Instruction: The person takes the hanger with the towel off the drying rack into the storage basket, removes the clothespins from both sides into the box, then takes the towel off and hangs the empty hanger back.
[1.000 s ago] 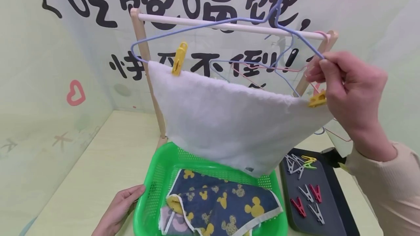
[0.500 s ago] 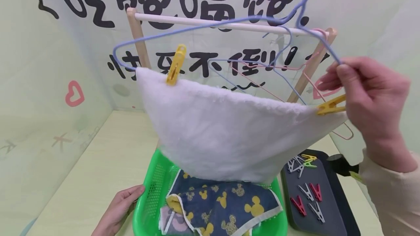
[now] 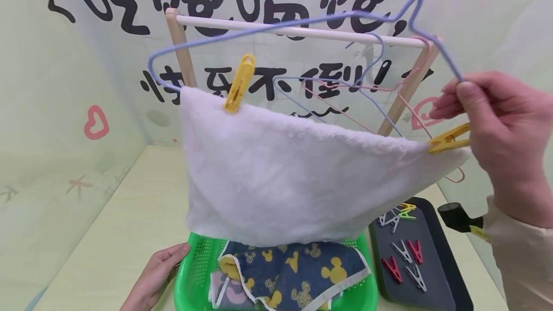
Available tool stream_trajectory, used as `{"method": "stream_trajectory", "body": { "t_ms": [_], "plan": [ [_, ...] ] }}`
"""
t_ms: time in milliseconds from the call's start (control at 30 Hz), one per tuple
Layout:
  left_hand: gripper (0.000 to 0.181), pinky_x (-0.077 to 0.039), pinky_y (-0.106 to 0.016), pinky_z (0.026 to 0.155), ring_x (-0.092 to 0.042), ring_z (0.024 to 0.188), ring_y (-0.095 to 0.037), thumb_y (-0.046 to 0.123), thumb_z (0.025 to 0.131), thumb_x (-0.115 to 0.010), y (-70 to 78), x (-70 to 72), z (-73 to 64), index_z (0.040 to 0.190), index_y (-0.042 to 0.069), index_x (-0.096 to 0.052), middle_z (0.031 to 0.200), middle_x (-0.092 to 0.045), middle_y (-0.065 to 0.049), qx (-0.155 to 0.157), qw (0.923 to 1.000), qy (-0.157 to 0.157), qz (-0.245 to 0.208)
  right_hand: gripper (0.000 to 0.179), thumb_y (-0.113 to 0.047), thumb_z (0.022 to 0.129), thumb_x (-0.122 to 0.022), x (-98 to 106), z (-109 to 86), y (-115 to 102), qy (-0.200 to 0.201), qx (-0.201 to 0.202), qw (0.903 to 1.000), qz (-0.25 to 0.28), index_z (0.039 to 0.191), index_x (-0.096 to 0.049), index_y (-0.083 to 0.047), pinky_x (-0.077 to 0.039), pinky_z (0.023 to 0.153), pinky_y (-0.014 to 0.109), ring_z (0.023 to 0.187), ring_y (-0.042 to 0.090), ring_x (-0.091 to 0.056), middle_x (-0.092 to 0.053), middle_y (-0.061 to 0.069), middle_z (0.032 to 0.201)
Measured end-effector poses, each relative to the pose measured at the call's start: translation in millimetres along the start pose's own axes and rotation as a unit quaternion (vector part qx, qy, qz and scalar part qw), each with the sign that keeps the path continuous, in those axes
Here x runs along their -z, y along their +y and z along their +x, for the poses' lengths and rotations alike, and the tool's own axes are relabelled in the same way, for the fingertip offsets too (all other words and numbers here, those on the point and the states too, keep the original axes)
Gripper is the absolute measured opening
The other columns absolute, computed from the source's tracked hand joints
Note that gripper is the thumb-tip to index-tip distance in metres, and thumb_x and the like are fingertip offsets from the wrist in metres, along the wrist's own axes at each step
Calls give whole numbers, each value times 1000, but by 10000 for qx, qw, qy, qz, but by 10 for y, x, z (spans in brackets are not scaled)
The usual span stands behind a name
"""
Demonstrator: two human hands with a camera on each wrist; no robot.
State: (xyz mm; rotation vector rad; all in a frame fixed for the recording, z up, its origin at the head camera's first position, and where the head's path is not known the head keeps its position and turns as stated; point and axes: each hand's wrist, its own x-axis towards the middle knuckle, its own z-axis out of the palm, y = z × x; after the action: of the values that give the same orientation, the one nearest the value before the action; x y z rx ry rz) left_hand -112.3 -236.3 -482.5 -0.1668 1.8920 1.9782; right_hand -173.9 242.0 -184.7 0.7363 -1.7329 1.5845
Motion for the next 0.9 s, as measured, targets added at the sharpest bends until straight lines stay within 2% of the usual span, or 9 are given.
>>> {"method": "stream_trajectory", "body": {
  "t_ms": [100, 233, 333, 567, 733, 900],
  "plan": [
    [29, -49, -21, 83, -63, 92, -11, 24, 102, -43, -2, -3, -3, 108, 11, -68, 97, -70, 5, -34, 10000, 13, 34, 14, 15, 86, -54, -70, -75, 117, -521, 287, 9981, 141, 82, -57, 27, -57, 59, 20, 60, 16, -66, -68, 15, 75],
    [29, -49, -21, 83, -64, 91, -12, 22, 102, -42, -5, 7, -4, 107, 12, -69, 97, -70, 5, -92, 9999, -106, -21, 10, 13, 87, -55, -131, -214, 292, -1257, 241, 9917, 153, 85, -60, 22, -57, 60, 18, 61, 13, -65, -67, 9, 77],
    [28, -49, -21, 83, -64, 91, -11, 22, 102, -42, -6, 17, 2, 107, 14, -68, 97, -70, 5, -110, 9997, -189, -65, 11, 10, 88, -57, -164, -316, 413, -1652, 152, 9861, 81, 88, -61, 20, -57, 61, 18, 61, 10, -65, -67, 6, 76],
    [29, -49, -20, 83, -64, 90, -11, 21, 103, -40, -11, 25, 12, 104, 19, -69, 95, -70, 6, -177, 9994, -304, -73, 14, 4, 92, -54, -196, -531, 627, -2325, 53, 9714, -471, 92, -65, 13, -56, 59, 16, 63, 6, -64, -65, 2, 75],
    [30, -48, -20, 84, -63, 91, -10, 22, 102, -41, -9, 23, 16, 105, 17, -70, 96, -70, 7, -187, 9995, -254, -41, 15, 1, 93, -54, -231, -673, 771, -2703, -19, 9624, -286, 98, -68, 1, -55, 58, 15, 63, 6, -63, -65, 5, 74],
    [28, -48, -20, 83, -64, 89, -9, 23, 102, -43, -3, 14, 24, 99, 24, -71, 94, -70, 8, -54, 9998, -161, -76, 16, 6, 92, -54, -291, -822, 903, -3097, -284, 9503, 152, 98, -67, 0, -55, 54, 17, 60, 9, -61, -64, 9, 73]
  ]
}}
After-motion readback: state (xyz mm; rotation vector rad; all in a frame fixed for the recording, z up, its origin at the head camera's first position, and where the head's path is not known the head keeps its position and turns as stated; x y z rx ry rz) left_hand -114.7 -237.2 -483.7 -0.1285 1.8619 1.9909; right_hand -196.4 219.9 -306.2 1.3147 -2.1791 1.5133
